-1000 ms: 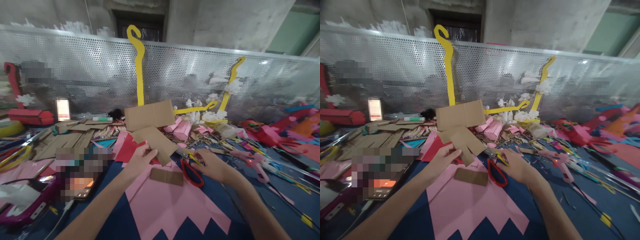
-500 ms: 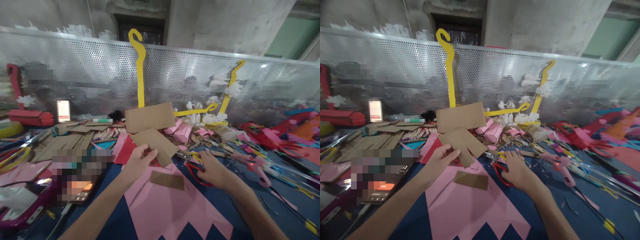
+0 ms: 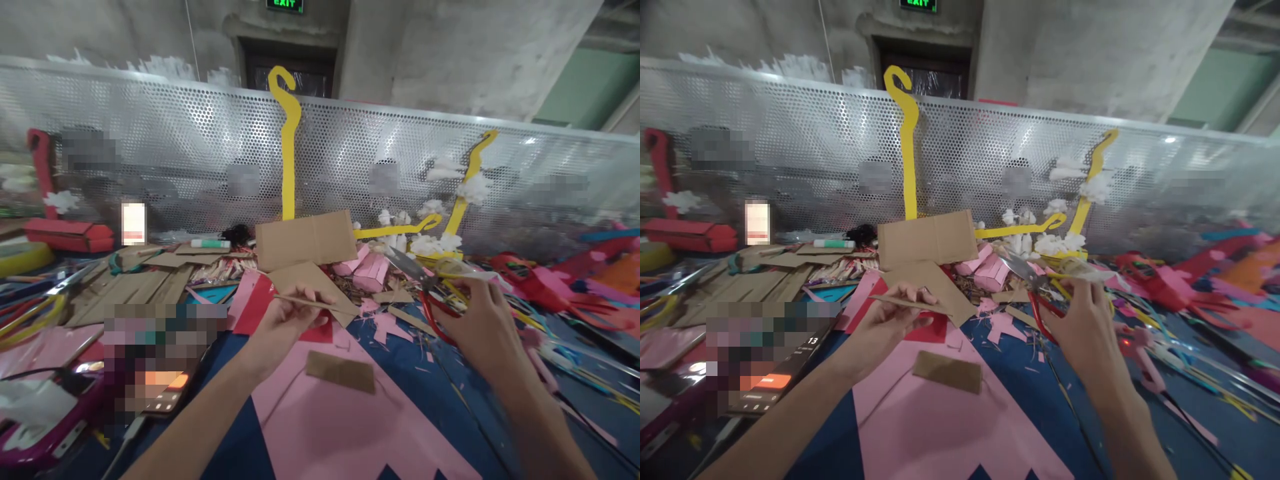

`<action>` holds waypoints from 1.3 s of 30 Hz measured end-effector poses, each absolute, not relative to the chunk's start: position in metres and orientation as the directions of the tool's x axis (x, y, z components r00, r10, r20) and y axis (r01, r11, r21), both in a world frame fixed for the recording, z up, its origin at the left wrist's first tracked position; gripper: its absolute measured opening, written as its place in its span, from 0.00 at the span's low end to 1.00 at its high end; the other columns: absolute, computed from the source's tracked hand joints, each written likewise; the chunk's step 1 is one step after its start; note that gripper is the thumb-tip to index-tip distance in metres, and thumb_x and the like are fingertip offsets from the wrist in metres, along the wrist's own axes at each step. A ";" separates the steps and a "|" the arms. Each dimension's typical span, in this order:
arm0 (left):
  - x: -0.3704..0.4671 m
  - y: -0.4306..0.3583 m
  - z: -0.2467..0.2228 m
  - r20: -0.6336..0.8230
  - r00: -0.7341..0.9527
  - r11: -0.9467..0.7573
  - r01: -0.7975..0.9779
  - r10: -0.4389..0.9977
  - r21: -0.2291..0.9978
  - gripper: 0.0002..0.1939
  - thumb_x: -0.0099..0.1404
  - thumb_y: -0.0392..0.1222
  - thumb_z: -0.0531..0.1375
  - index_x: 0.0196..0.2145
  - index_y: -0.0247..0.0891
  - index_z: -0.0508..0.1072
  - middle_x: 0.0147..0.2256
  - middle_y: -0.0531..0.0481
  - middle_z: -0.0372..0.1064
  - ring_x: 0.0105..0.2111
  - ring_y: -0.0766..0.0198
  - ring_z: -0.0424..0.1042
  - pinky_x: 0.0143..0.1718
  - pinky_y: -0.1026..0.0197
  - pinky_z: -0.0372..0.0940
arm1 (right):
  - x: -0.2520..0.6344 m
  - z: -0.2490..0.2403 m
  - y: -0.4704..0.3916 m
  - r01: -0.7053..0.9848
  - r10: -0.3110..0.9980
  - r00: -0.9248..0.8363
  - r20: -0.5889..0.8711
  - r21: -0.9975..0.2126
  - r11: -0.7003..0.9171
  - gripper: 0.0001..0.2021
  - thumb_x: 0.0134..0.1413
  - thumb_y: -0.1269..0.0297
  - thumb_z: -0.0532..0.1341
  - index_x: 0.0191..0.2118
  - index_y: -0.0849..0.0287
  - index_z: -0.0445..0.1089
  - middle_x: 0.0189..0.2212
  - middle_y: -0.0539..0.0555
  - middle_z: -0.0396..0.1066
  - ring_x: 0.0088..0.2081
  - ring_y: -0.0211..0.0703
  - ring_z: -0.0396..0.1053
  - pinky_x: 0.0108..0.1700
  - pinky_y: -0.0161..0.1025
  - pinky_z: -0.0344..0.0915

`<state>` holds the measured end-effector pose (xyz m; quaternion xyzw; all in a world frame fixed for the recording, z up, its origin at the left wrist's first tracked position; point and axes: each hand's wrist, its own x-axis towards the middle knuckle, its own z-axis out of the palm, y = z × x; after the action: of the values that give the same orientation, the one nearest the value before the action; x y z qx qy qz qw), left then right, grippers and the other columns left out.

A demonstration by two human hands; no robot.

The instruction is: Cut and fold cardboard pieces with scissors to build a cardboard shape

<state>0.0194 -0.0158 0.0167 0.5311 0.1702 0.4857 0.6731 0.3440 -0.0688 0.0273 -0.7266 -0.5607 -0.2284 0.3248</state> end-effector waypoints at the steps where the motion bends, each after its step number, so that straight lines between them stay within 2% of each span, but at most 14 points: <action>1: 0.019 -0.016 0.018 0.285 0.468 -0.032 -0.478 0.836 0.878 0.11 0.63 0.43 0.67 0.33 0.40 0.68 0.44 0.46 0.75 0.48 0.56 0.74 0.52 0.52 0.67 | 0.336 0.029 -0.069 0.959 0.638 0.274 0.720 -0.257 -0.122 0.23 0.53 0.52 0.63 0.51 0.58 0.63 0.49 0.68 0.67 0.52 0.66 0.67 0.50 0.54 0.65; 5: 0.018 -0.016 0.019 0.270 0.466 -0.010 -0.487 0.842 0.873 0.11 0.63 0.43 0.67 0.33 0.40 0.67 0.44 0.46 0.75 0.49 0.55 0.74 0.51 0.52 0.68 | 0.311 0.024 -0.069 0.929 0.613 0.237 0.754 -0.360 0.083 0.24 0.50 0.53 0.66 0.51 0.55 0.65 0.46 0.60 0.71 0.45 0.57 0.72 0.48 0.49 0.68; 8: 0.018 -0.013 0.014 0.268 0.464 0.004 -0.506 0.844 0.862 0.08 0.65 0.41 0.65 0.34 0.40 0.68 0.45 0.46 0.75 0.50 0.55 0.73 0.50 0.51 0.69 | 0.296 0.016 -0.069 0.883 0.689 0.134 0.713 -0.401 0.243 0.21 0.53 0.54 0.65 0.51 0.54 0.66 0.46 0.59 0.72 0.46 0.55 0.72 0.49 0.46 0.67; 10: 0.019 -0.012 0.012 0.266 0.438 0.003 -0.522 0.859 0.853 0.07 0.65 0.40 0.65 0.39 0.40 0.71 0.46 0.47 0.74 0.49 0.56 0.74 0.51 0.52 0.69 | 0.286 0.012 -0.071 0.851 0.759 0.037 0.651 -0.419 0.318 0.20 0.54 0.54 0.66 0.49 0.55 0.66 0.47 0.60 0.71 0.47 0.56 0.70 0.50 0.45 0.66; 14: 0.019 -0.009 0.012 0.234 0.326 -0.008 -0.568 0.916 0.823 0.19 0.62 0.39 0.67 0.50 0.44 0.70 0.49 0.49 0.72 0.45 0.61 0.75 0.48 0.57 0.71 | 0.269 0.008 -0.077 0.788 0.845 -0.100 0.526 -0.477 0.390 0.24 0.51 0.57 0.66 0.52 0.55 0.61 0.49 0.61 0.68 0.49 0.56 0.67 0.50 0.46 0.66; 17: 0.019 -0.008 0.013 0.174 0.260 0.004 -0.566 0.950 0.825 0.21 0.60 0.40 0.69 0.49 0.44 0.69 0.48 0.51 0.72 0.40 0.64 0.76 0.44 0.56 0.74 | 0.262 0.004 -0.078 0.763 0.872 -0.129 0.472 -0.515 0.392 0.25 0.52 0.60 0.65 0.55 0.55 0.59 0.51 0.60 0.66 0.51 0.56 0.66 0.51 0.47 0.66; 19: 0.019 -0.008 0.014 0.156 0.246 0.008 -0.556 0.957 0.831 0.20 0.60 0.40 0.69 0.48 0.43 0.69 0.44 0.52 0.72 0.37 0.65 0.76 0.43 0.57 0.74 | 0.261 0.000 -0.077 0.788 0.879 -0.130 0.459 -0.490 0.373 0.23 0.53 0.61 0.64 0.54 0.55 0.61 0.51 0.61 0.66 0.51 0.58 0.66 0.52 0.48 0.65; 24: 0.019 -0.010 0.017 0.182 0.270 -0.019 -0.512 0.945 0.859 0.22 0.58 0.40 0.70 0.49 0.43 0.68 0.47 0.51 0.72 0.41 0.62 0.76 0.45 0.55 0.74 | 0.259 -0.004 -0.075 0.826 0.869 -0.118 0.480 -0.439 0.355 0.16 0.57 0.61 0.62 0.50 0.55 0.63 0.49 0.61 0.67 0.50 0.58 0.67 0.51 0.48 0.65; 29: 0.021 -0.011 0.016 0.195 0.251 -0.039 -0.516 0.948 0.856 0.18 0.56 0.38 0.70 0.42 0.40 0.69 0.43 0.51 0.73 0.40 0.61 0.76 0.43 0.55 0.74 | 0.254 -0.001 -0.077 0.822 0.853 -0.101 0.512 -0.440 0.361 0.16 0.55 0.58 0.64 0.48 0.54 0.65 0.47 0.60 0.69 0.49 0.57 0.68 0.49 0.47 0.65; 33: 0.023 -0.013 0.017 0.129 0.229 0.019 -0.548 0.965 0.836 0.16 0.53 0.37 0.71 0.37 0.39 0.70 0.37 0.53 0.74 0.37 0.63 0.76 0.43 0.56 0.75 | 0.250 -0.001 -0.078 0.821 0.859 -0.068 0.508 -0.461 0.338 0.14 0.53 0.58 0.65 0.44 0.54 0.66 0.39 0.56 0.71 0.40 0.52 0.69 0.42 0.43 0.65; 36: 0.024 -0.015 0.016 0.074 0.250 0.081 -0.556 0.966 0.827 0.17 0.52 0.37 0.72 0.38 0.38 0.73 0.39 0.51 0.75 0.38 0.62 0.76 0.42 0.56 0.75 | 0.247 0.000 -0.080 0.802 0.884 -0.049 0.465 -0.510 0.312 0.10 0.55 0.58 0.64 0.38 0.54 0.65 0.31 0.51 0.68 0.33 0.46 0.66 0.36 0.39 0.62; 39: 0.023 -0.019 0.014 0.083 0.347 0.109 -0.499 0.934 0.860 0.15 0.54 0.39 0.72 0.40 0.37 0.77 0.41 0.47 0.77 0.38 0.60 0.76 0.41 0.57 0.74 | 0.245 0.000 -0.081 0.768 0.911 -0.066 0.407 -0.562 0.307 0.11 0.55 0.58 0.64 0.34 0.55 0.62 0.29 0.48 0.65 0.31 0.43 0.63 0.34 0.38 0.59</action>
<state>0.0228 -0.0190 0.0142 0.4283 0.2541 0.5120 0.7000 0.2455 -0.0813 0.0000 -0.5803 -0.7233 0.0989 0.3610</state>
